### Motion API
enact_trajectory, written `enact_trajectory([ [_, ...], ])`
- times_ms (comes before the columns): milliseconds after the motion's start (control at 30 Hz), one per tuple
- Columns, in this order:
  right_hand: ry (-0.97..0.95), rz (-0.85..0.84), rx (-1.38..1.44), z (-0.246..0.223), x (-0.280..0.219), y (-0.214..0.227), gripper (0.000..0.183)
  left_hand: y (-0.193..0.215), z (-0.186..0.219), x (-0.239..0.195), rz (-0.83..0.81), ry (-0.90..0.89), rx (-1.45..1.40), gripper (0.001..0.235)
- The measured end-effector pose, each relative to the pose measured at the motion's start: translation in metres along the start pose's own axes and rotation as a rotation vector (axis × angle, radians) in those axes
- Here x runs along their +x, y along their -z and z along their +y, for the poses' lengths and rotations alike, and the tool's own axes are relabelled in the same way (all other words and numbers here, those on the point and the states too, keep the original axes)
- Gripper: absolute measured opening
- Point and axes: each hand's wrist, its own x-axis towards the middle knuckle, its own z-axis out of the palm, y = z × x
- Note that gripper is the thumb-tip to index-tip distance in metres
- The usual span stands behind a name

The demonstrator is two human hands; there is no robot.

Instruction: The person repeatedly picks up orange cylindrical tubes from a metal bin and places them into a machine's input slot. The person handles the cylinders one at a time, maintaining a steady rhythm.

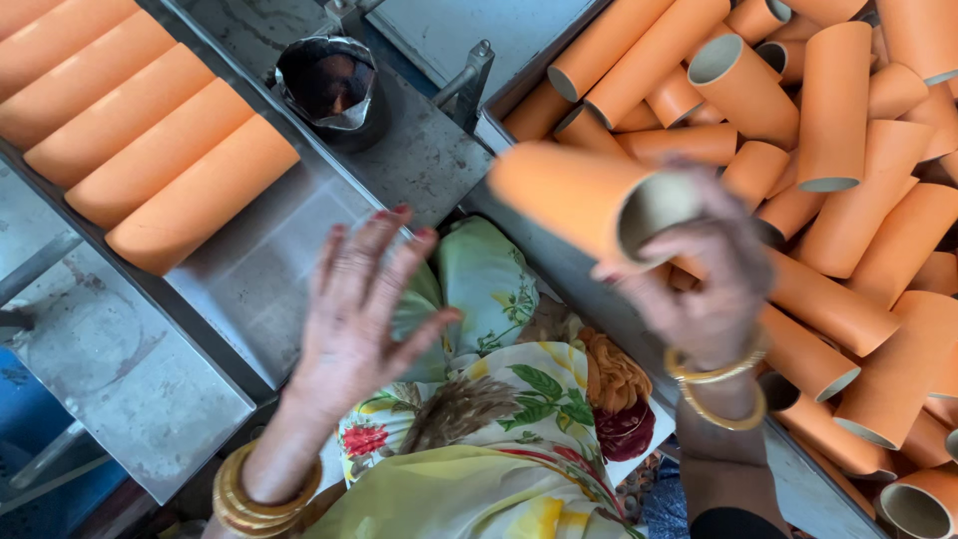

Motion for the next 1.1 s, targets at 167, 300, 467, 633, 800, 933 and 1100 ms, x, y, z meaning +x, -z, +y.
enact_trajectory([
  [167, 0.089, -0.320, 0.408, -0.006, 0.001, -0.047, 0.050, -0.010, -0.006, 0.005, -0.020, -0.016, -0.019, 0.095],
  [300, 0.020, -0.326, -0.101, 0.058, 0.008, -0.068, 0.073, 0.012, -0.037, -0.011, -0.066, 0.150, 0.236, 0.097],
  [467, -0.113, -0.309, -0.836, 0.181, 0.007, -0.041, 0.068, 0.037, -0.071, -0.035, -0.070, 0.360, 0.494, 0.091],
  [633, -0.173, -0.348, -1.067, 0.245, -0.006, -0.016, 0.042, 0.033, -0.092, -0.045, -0.165, 0.457, 0.617, 0.085],
  [800, -0.151, -0.262, -0.950, 0.220, -0.012, 0.009, 0.027, 0.028, -0.095, -0.042, -0.189, 0.483, 0.635, 0.080],
  [933, -0.056, 0.005, -0.648, 0.143, -0.014, 0.035, 0.021, 0.035, -0.076, -0.033, -0.132, 0.451, 0.427, 0.080],
  [1100, -0.266, 0.030, 0.061, 0.053, -0.012, 0.018, 0.024, 0.019, -0.022, -0.008, -0.057, 0.213, 0.207, 0.094],
])
